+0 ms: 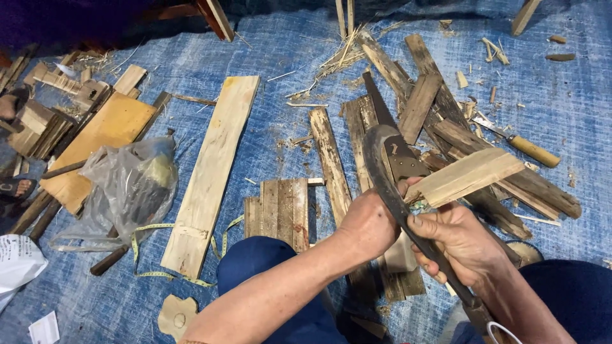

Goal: Shaping and marking a piece of wood using a large curved blade, a pencil, and a hammer with a punch tool.

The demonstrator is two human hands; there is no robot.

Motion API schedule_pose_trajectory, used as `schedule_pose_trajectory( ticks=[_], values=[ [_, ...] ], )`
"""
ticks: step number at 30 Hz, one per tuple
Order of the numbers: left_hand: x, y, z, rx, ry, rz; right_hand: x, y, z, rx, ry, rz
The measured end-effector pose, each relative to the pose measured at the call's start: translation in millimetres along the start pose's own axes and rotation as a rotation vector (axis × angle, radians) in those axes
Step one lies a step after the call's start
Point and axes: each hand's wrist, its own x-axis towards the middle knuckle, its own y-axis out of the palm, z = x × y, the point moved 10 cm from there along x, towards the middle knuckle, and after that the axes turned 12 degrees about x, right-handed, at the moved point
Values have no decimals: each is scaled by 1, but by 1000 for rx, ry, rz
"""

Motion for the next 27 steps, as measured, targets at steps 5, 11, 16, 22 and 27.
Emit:
schedule_pose_trajectory(
  ticks=[5, 11, 16, 22, 27],
  values=[
    [-2, 14, 1, -19, -40, -101, -1, -4, 7, -3, -28, -140],
    [-7, 31, 5, 94, 15, -97, 2, -16, -2, -26, -8, -160],
    [-15, 43, 1, 143, 7, -165, 1, -25, -5, -50, -28, -227],
    [1, 21, 10, -220, -205, 58, -7, 11, 16, -54, -73, -128],
    [8, 53, 12, 125, 93, 72, -13, 7, 18, -60, -102, -117]
  ],
)
